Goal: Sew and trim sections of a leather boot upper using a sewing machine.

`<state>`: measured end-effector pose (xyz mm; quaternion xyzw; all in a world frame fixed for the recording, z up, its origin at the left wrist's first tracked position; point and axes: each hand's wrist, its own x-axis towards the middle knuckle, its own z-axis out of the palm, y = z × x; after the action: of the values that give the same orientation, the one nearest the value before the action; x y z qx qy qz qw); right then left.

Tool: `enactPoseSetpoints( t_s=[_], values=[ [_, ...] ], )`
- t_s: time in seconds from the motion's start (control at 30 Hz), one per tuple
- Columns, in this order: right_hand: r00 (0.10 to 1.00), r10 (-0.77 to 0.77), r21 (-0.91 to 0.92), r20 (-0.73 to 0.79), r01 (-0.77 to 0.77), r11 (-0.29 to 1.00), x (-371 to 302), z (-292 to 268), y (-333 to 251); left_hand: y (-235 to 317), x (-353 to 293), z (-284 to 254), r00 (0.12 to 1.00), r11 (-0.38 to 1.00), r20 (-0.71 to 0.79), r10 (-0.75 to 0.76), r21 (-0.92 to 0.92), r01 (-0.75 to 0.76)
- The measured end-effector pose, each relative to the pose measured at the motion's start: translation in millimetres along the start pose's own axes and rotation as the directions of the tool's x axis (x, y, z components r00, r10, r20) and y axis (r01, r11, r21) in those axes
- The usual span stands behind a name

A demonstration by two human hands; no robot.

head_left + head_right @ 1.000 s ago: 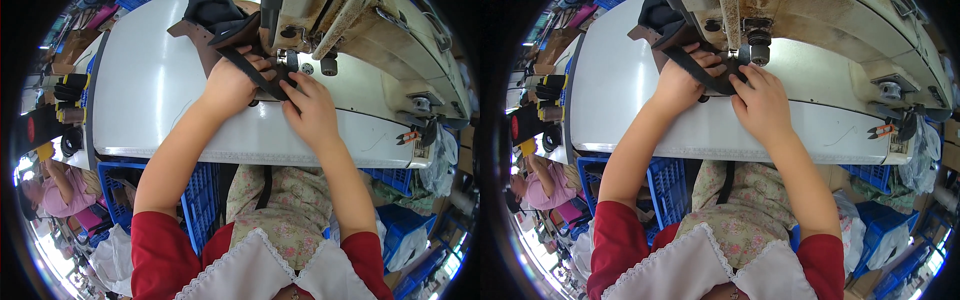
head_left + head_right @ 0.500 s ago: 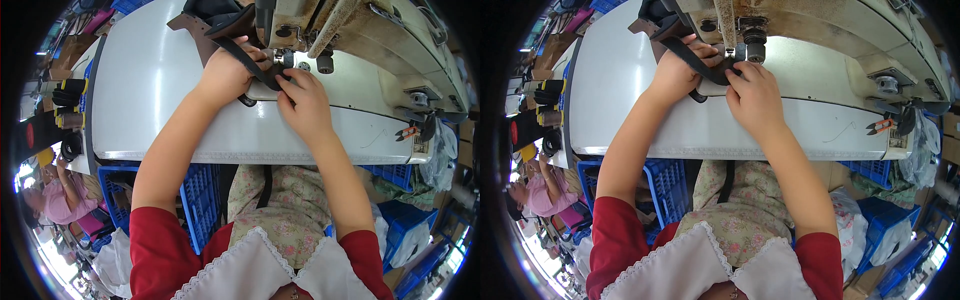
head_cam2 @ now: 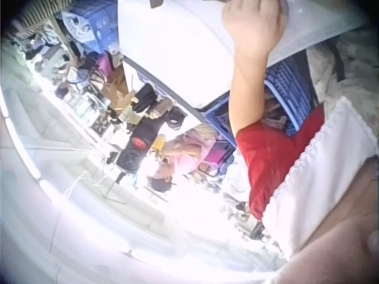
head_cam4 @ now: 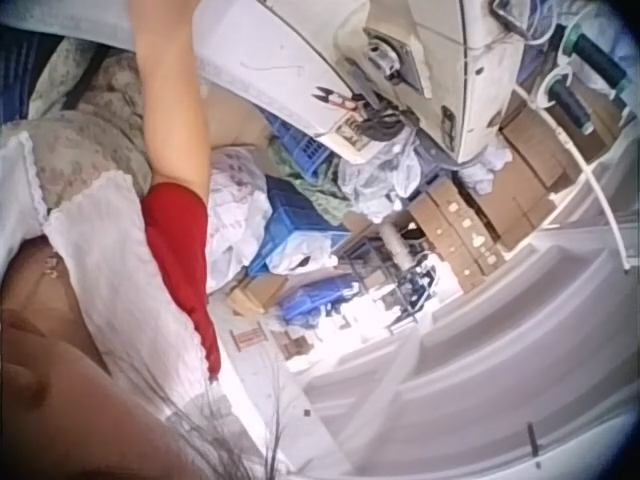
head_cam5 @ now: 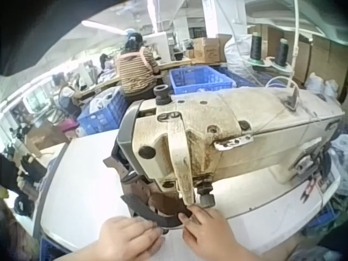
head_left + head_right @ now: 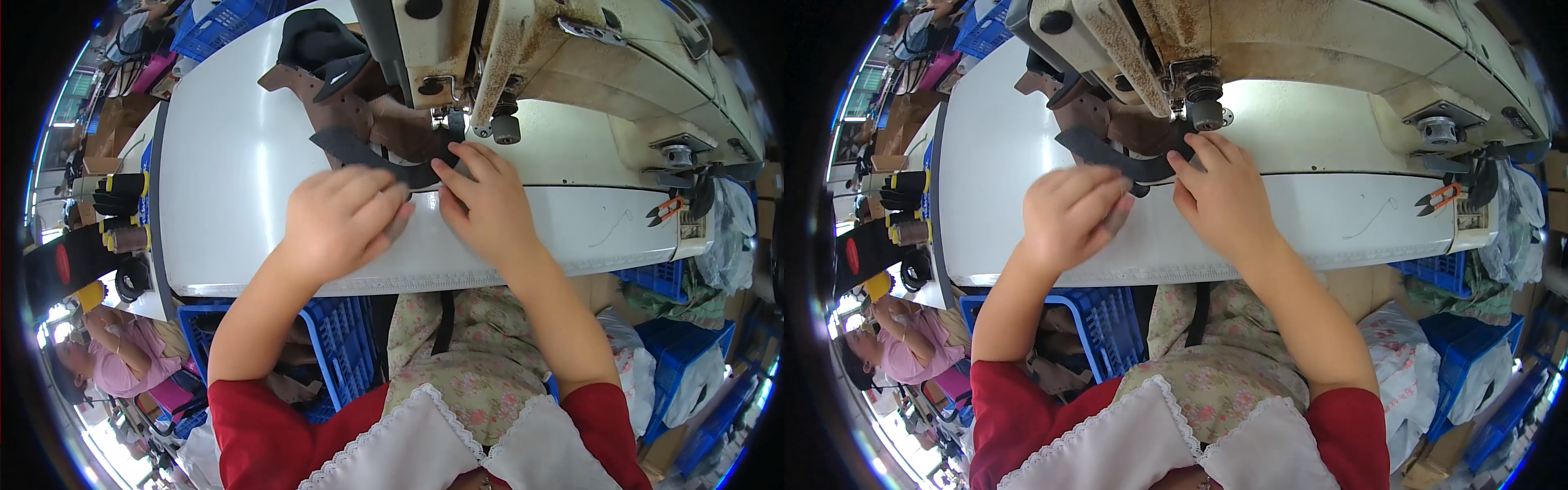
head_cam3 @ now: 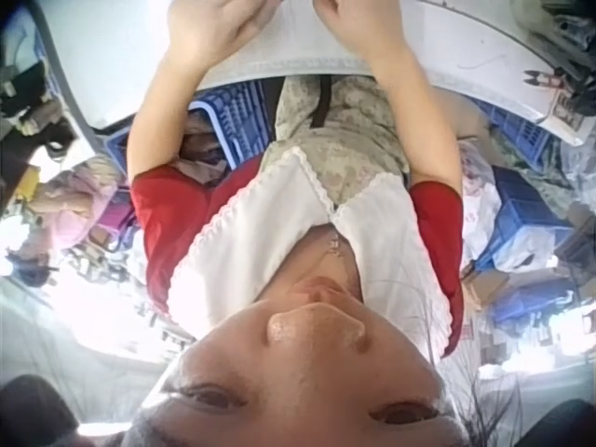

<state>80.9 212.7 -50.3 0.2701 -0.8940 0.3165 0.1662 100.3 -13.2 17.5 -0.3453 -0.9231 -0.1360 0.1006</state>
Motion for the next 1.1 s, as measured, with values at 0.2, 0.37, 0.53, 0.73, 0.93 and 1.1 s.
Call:
enactPoseSetpoints(
  t_s=[0.2,0.37,0.53,0.73,0.93,1.1],
  values=[
    [1.000,0.008,-0.046,0.014,-0.008,0.999,-2.1,-0.5,-0.4,-28.9,53.3,15.4,0.985,0.974,0.027,0.169,0.151,-0.171],
    [1.000,0.024,-0.054,0.018,-0.023,0.998,-1.5,0.6,-2.1,-45.0,53.9,28.7,0.977,0.978,0.094,0.191,0.069,-0.197],
    [1.000,0.028,-0.090,0.013,-0.027,0.996,-1.5,1.1,-5.0,-48.2,55.4,26.5,0.975,0.982,0.123,0.187,-0.011,-0.187],
    [0.998,-0.003,-0.160,0.060,0.012,0.987,2.5,2.5,-15.8,-48.8,55.4,25.9,0.972,0.984,0.152,0.177,-0.041,-0.173],
    [0.999,0.025,-0.137,0.024,-0.021,0.990,-0.6,9.2,-14.6,-49.4,57.5,27.8,0.982,0.984,0.091,0.164,-0.088,-0.156],
    [0.999,0.036,-0.132,0.028,-0.032,0.991,-0.8,7.8,-12.2,-51.6,59.9,31.9,0.980,0.977,0.043,0.195,-0.096,-0.190]
  ],
)
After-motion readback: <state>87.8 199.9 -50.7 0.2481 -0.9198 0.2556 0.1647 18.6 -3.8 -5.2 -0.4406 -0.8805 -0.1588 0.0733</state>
